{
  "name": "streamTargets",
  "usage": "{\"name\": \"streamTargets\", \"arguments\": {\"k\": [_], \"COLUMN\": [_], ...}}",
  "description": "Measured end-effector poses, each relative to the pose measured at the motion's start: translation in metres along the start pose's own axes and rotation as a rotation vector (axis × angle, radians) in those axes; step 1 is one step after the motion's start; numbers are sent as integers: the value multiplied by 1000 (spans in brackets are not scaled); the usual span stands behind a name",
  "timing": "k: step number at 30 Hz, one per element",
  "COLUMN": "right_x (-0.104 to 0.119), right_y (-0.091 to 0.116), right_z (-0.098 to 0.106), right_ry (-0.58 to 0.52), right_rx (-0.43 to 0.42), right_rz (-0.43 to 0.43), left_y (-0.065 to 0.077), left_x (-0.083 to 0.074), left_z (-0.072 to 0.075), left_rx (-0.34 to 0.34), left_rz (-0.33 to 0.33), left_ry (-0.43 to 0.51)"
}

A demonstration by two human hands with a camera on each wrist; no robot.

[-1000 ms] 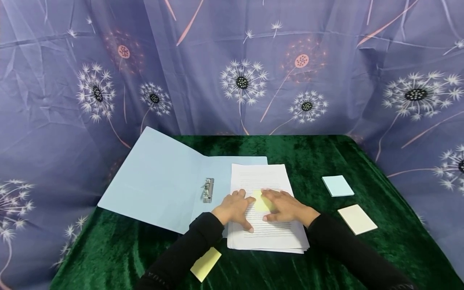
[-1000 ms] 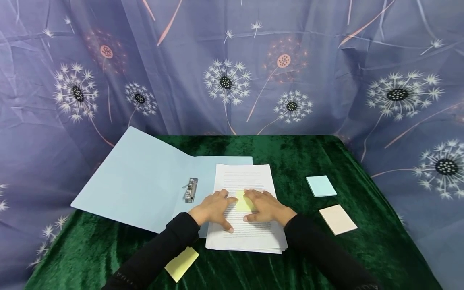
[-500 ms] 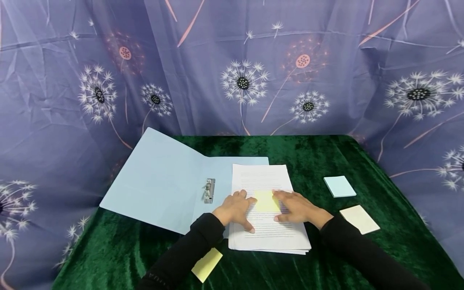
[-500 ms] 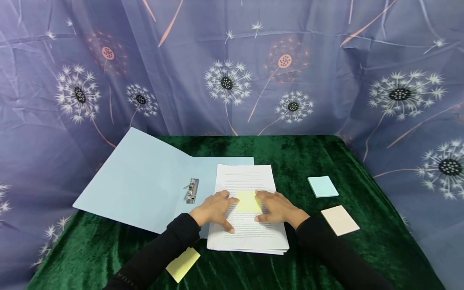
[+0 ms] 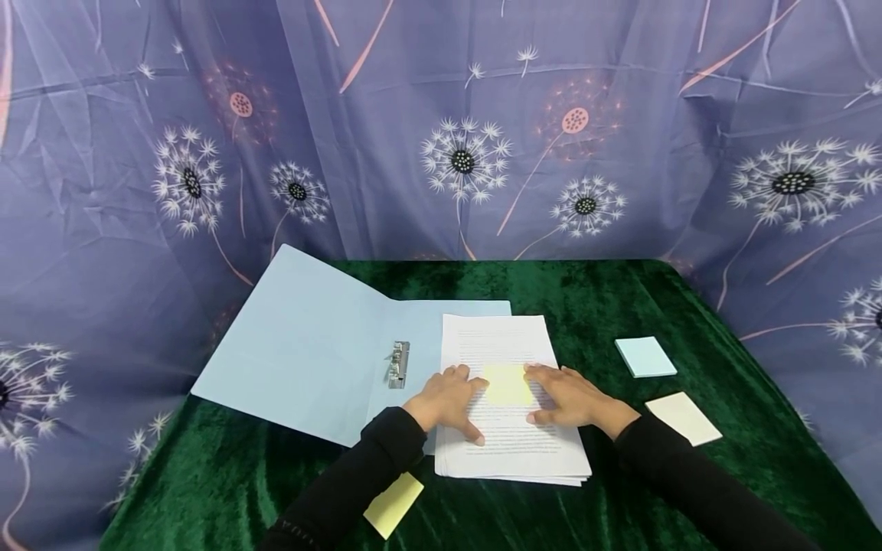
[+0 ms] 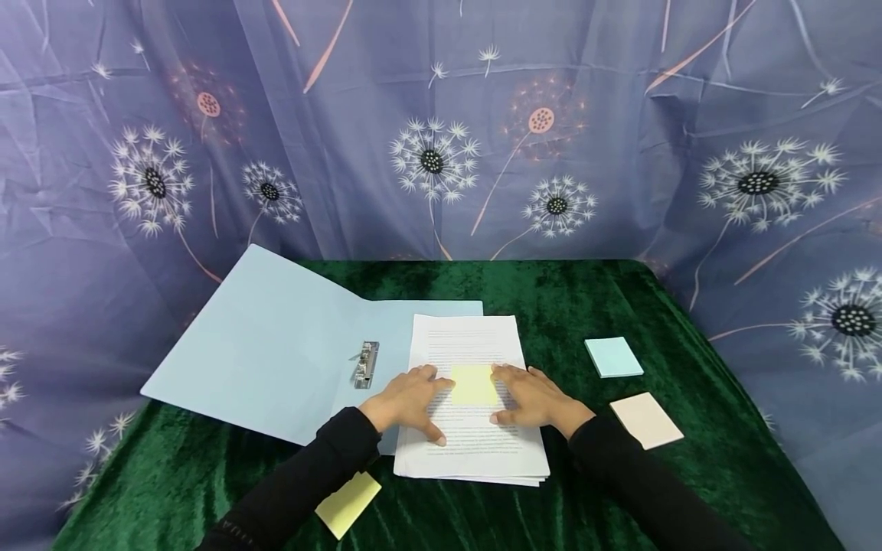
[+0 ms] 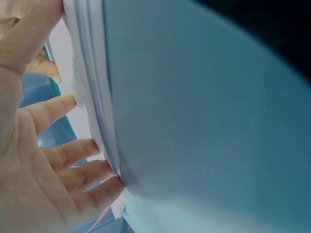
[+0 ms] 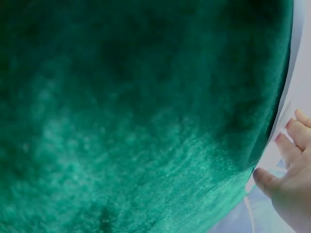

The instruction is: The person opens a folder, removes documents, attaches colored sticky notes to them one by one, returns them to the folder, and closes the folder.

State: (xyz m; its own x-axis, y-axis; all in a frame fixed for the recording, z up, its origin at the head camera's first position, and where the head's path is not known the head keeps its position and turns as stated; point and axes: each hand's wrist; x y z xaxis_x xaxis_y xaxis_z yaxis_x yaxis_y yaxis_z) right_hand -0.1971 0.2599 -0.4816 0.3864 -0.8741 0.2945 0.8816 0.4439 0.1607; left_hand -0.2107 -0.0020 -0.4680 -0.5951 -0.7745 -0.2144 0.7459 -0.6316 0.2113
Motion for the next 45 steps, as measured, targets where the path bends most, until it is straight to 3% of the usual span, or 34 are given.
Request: {"name": "streamTargets", "arguments": {"k": [13, 22, 31, 38, 45], "right_x": [-1, -35, -55, -56, -54], "right_y": [9, 43, 60, 61, 61], "right_z": [0, 21, 22, 17, 19], "right_ry": [-32, -19, -19, -38, -62], "right_rx": [-41, -144, -112, -39, -26], "right_rz": [11, -56, -53, -69, -73], "left_y": [-1, -2, 0, 0, -1], "left_x": [-1, 1, 2, 2, 2], "left_z": [-1, 1, 3, 2, 1], "left_rx": [9, 1, -1, 6, 4], "left_rz": [-4, -26, -26, -35, -44], "left_ry": [4, 16, 20, 28, 26]}}
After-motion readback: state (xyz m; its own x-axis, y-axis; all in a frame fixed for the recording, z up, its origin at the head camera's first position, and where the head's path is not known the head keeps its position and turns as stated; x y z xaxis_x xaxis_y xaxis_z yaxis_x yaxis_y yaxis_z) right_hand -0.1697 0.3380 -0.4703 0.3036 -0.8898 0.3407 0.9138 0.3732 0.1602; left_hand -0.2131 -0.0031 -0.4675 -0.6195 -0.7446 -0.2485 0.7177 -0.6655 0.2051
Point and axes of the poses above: each hand's wrist, its own y-axis away from the middle knuckle, its own z-axis out of the back of the hand, x = y × z, and after that the axes turned 1 degree about -z, right-handed
